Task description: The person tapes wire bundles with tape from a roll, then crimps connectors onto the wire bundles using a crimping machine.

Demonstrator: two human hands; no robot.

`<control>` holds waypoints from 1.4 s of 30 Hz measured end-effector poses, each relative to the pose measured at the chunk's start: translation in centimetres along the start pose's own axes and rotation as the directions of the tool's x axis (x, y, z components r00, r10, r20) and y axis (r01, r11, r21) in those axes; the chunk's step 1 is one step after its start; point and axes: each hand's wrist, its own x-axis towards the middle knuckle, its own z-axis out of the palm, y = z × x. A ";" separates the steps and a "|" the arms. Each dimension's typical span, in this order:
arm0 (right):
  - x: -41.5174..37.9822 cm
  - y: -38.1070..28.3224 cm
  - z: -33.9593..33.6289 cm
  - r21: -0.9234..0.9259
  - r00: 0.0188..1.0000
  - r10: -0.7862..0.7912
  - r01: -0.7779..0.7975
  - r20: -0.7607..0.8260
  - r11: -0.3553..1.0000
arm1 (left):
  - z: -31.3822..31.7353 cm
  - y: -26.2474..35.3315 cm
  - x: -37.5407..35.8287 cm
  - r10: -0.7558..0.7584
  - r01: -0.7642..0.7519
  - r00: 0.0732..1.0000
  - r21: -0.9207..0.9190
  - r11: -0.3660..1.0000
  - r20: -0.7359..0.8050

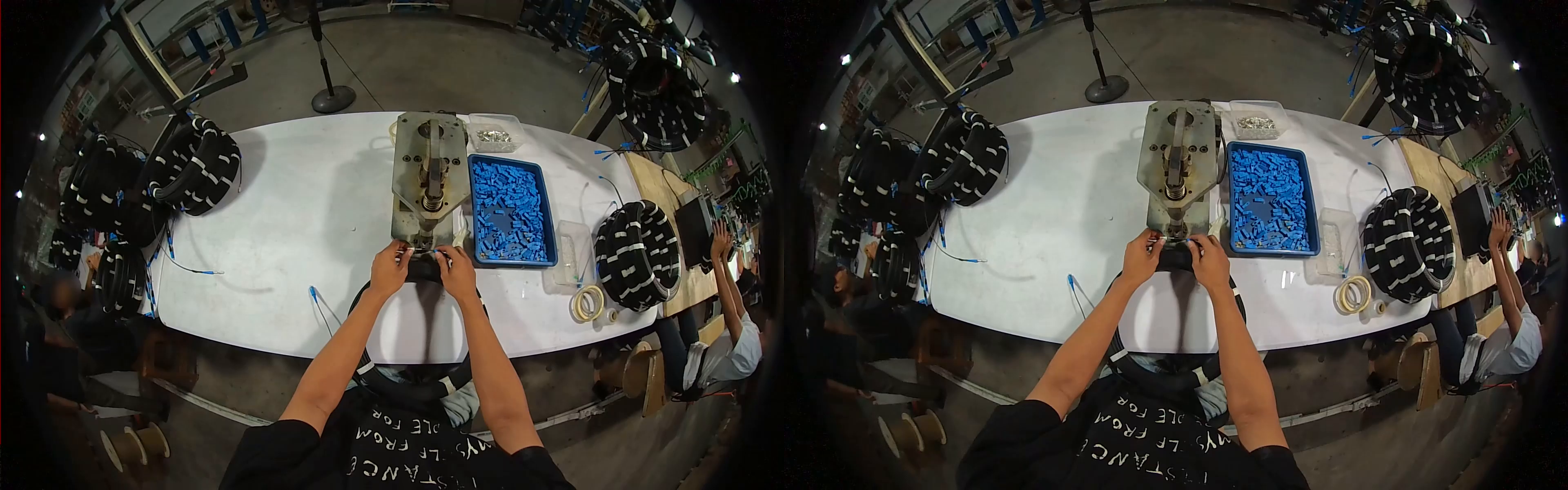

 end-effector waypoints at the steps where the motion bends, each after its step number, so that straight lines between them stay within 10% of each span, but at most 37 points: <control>1: 0.1 0.0 0.1 0.021 0.999 -0.012 0.013 -0.050 1.000 | 0.1 -0.2 0.4 0.000 0.000 1.000 0.000 1.000 -0.001; 11: -0.1 -0.9 1.0 -0.222 0.980 -0.013 -0.033 -0.200 0.974 | 1.1 -0.2 0.8 0.070 -0.064 0.997 0.197 0.978 -0.024; 42: 0.6 -0.4 0.7 -0.091 0.988 0.088 -0.099 -0.126 0.991 | 1.4 0.5 0.6 0.155 -0.125 0.986 0.361 0.924 -0.055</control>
